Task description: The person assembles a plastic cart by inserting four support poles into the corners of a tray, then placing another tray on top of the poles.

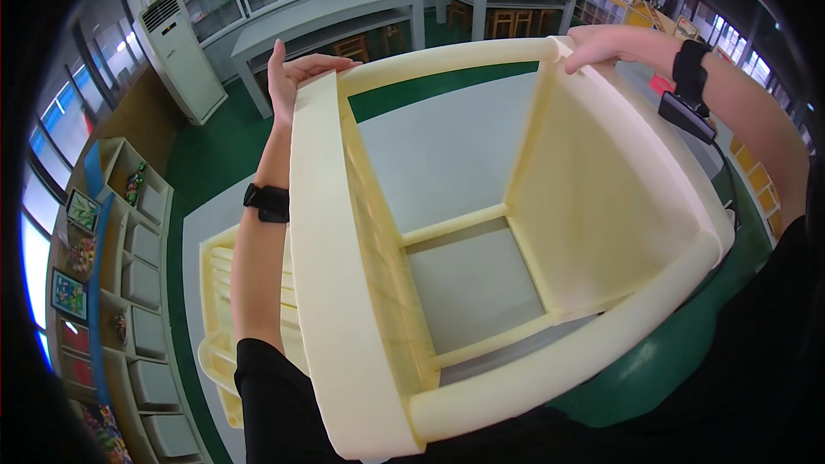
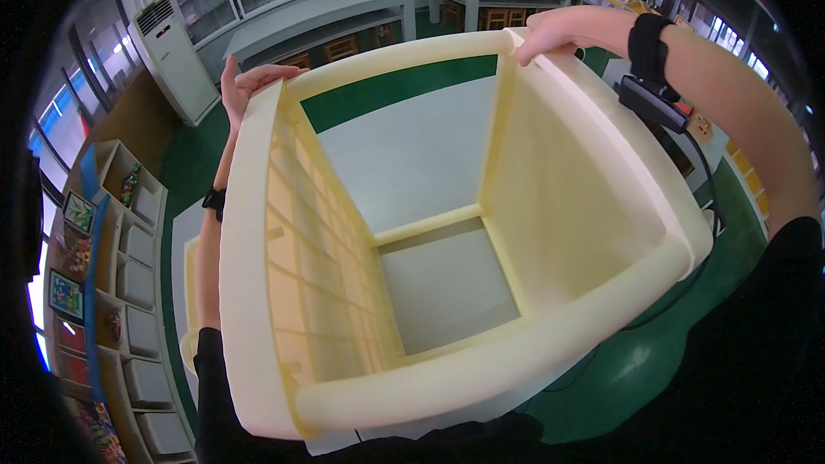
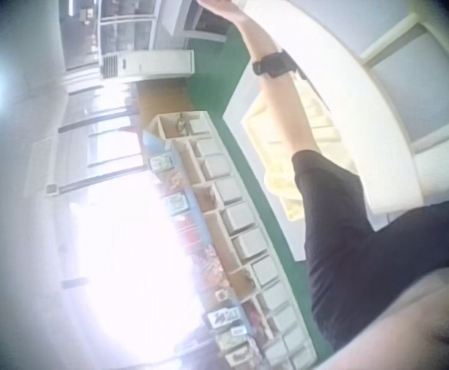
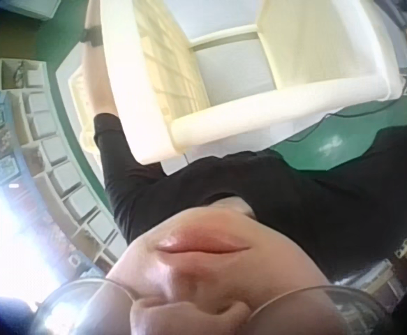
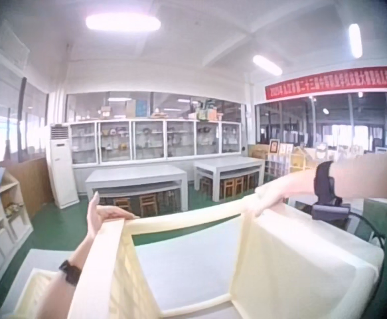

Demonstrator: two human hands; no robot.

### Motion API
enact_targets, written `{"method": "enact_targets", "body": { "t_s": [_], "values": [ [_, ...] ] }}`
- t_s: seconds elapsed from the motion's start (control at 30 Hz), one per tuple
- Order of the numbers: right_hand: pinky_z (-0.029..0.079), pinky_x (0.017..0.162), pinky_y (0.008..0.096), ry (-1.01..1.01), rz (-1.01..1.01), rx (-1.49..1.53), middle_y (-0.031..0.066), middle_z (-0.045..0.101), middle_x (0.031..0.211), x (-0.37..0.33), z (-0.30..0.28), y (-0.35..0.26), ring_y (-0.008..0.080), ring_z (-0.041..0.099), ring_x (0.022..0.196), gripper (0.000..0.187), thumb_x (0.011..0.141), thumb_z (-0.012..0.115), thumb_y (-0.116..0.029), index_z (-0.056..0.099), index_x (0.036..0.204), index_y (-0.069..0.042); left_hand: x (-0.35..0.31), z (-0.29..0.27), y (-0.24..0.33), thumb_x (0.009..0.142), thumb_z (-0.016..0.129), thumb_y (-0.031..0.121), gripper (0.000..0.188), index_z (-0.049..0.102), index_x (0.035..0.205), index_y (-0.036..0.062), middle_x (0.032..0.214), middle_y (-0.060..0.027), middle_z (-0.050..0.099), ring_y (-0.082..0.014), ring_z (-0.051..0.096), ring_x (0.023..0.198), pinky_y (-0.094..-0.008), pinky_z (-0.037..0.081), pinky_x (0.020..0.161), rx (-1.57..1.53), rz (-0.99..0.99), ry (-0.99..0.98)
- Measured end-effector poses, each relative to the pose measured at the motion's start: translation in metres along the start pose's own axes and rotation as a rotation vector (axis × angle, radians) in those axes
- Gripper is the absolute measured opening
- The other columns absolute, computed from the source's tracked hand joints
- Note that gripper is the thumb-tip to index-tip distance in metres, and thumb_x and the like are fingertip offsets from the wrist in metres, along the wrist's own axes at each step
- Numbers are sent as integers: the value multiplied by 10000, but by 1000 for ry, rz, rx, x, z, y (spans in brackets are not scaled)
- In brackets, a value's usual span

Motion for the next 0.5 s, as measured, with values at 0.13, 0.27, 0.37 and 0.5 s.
{"method": "enact_targets", "body": {
  "t_s": [0.13,0.27,0.37,0.5],
  "values": [
    [450,586,291,44,-9,-10,123,541,851,-4,-7,5,190,557,728,463,573,602,-172,469,968,30,3,2,2,815,111,551,785,589,837,-71,868,-199,601,-243,583,796,-296,446,787,6,51,-29],
    [321,393,276,177,-160,6,80,477,602,8,-5,-7,145,447,481,282,564,599,-189,526,697,49,1,-3,7,819,101,546,782,594,833,-61,848,-185,605,-232,582,782,-291,449,778,101,57,-34],
    [343,407,283,226,-99,-88,91,498,622,-8,-15,-1,155,471,499,290,564,595,-188,530,698,61,3,3,5,820,95,551,787,590,859,-60,863,-182,603,-227,581,792,-289,452,773,41,62,-54],
    [345,415,284,202,-66,-111,91,498,628,-3,-9,4,155,472,504,309,564,594,-191,529,722,67,5,13,3,820,90,562,792,580,900,-55,883,-175,601,-225,584,795,-289,454,773,-30,100,-86]
  ]
}}
Point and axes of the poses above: each hand's wrist, its own x-axis towards the middle knuckle, its own z-axis out of the palm, y = z × x, the point moved 7 cm from there along x, towards the middle knuckle
